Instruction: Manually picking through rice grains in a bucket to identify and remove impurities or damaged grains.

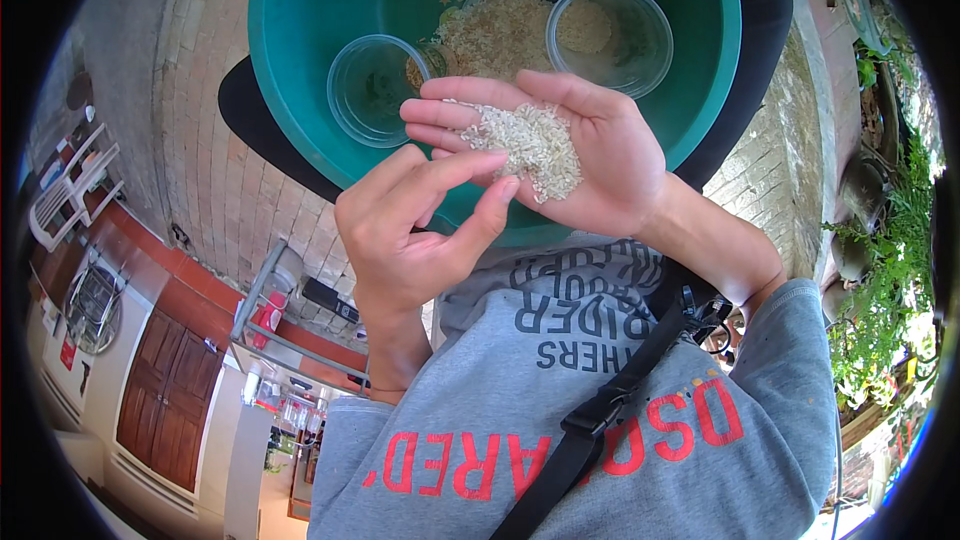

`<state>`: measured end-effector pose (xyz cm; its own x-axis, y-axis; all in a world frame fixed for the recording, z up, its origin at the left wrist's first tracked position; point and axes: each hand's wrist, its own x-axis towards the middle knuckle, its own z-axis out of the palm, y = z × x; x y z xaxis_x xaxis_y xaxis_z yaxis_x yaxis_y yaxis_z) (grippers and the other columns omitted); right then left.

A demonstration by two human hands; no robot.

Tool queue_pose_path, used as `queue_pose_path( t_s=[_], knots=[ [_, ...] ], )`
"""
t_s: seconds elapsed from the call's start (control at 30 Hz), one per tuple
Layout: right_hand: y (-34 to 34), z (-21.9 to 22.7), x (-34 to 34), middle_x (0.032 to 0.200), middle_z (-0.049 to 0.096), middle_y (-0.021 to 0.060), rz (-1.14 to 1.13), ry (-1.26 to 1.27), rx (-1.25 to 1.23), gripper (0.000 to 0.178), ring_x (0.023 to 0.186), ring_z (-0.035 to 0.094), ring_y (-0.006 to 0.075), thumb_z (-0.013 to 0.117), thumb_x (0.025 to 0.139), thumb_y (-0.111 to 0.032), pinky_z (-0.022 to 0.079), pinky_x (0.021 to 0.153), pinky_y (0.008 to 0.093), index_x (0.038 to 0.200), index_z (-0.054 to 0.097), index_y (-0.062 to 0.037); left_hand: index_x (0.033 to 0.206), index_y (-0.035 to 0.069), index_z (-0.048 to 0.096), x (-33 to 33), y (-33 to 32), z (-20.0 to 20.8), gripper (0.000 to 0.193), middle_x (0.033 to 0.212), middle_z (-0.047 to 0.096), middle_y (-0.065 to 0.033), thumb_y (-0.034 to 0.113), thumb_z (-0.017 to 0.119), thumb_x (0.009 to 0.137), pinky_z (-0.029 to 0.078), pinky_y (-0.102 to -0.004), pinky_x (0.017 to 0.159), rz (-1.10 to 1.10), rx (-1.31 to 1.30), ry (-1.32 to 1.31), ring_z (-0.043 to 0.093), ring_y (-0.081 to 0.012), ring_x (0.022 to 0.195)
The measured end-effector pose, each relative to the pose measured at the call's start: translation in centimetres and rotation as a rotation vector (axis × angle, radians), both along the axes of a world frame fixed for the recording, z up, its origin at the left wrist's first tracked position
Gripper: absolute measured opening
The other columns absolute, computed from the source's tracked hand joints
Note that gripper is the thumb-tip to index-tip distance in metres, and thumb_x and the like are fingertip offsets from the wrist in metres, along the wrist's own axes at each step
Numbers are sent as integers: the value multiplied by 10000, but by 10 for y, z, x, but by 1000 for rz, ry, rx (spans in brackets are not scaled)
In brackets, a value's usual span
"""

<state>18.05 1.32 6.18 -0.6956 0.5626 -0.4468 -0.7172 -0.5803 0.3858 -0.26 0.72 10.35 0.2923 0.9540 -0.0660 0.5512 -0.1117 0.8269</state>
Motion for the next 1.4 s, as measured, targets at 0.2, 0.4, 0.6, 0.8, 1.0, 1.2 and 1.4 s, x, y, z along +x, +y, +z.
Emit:
queue_pose_path(
  t_s=[0.2, 0.4, 0.6, 0.8, 1.0, 1.2, 1.4],
  knots=[
    [0, 0, -1, 1512, 491, 248, -3, -13, 8, 567, 1418, 471, 331, 259, 1088, -270, 337, 1225, 438, 1488, 391, 110, 964, 103, 813, 4, 0, -7, 275, 673, 588, 35, 62, 889, 703, 248, -243, 472, -41, 52, 12, 388, -57, 534],
    [-1, -1, 0, 1509, 490, 255, -18, 4, 3, 569, 1424, 464, 335, 260, 1087, -266, 328, 1232, 441, 1486, 383, 120, 966, 103, 812, 0, 0, -5, 284, 751, 692, -27, 25, 860, 697, 465, -256, 515, -76, 28, 3, 624, -140, 599],
    [-1, 0, -1, 1505, 492, 255, -17, 4, 0, 567, 1417, 470, 337, 260, 1087, -266, 339, 1224, 440, 1485, 384, 119, 974, 102, 808, -2, 2, 0, 291, 768, 706, -20, 28, 854, 696, 448, -243, 500, -77, -25, 30, 608, -108, 583],
    [-1, -1, -1, 1504, 496, 249, -2, -8, 13, 566, 1399, 487, 334, 262, 1087, -273, 363, 1206, 443, 1483, 393, 110, 1001, 96, 803, 2, 0, -6, 301, 690, 606, 33, 49, 863, 710, 250, -238, 480, -39, 5, -32, 375, -54, 531],
    [-2, 0, -1, 1503, 501, 244, 12, -24, 33, 564, 1372, 512, 324, 263, 1085, -276, 383, 1192, 441, 1478, 410, 101, 978, 98, 796, 9, 3, -4, 273, 744, 702, -25, 23, 846, 720, 486, -259, 535, -28, -12, 14, 640, -140, 610],
    [-2, 0, 1, 1507, 497, 247, 15, -29, 30, 563, 1370, 514, 320, 265, 1085, -272, 381, 1193, 435, 1478, 409, 105, 938, 90, 784, 11, 3, -7, 234, 772, 720, -41, 25, 850, 723, 506, -267, 558, -29, -2, -4, 668, -156, 641],
    [-2, 1, 0, 1516, 489, 248, 15, -32, 36, 567, 1383, 505, 322, 263, 1086, -273, 371, 1199, 433, 1486, 398, 105, 927, 81, 780, 9, 2, -6, 227, 809, 739, -41, 25, 854, 720, 507, -266, 561, -48, -4, 36, 659, -158, 639]
  ],
)
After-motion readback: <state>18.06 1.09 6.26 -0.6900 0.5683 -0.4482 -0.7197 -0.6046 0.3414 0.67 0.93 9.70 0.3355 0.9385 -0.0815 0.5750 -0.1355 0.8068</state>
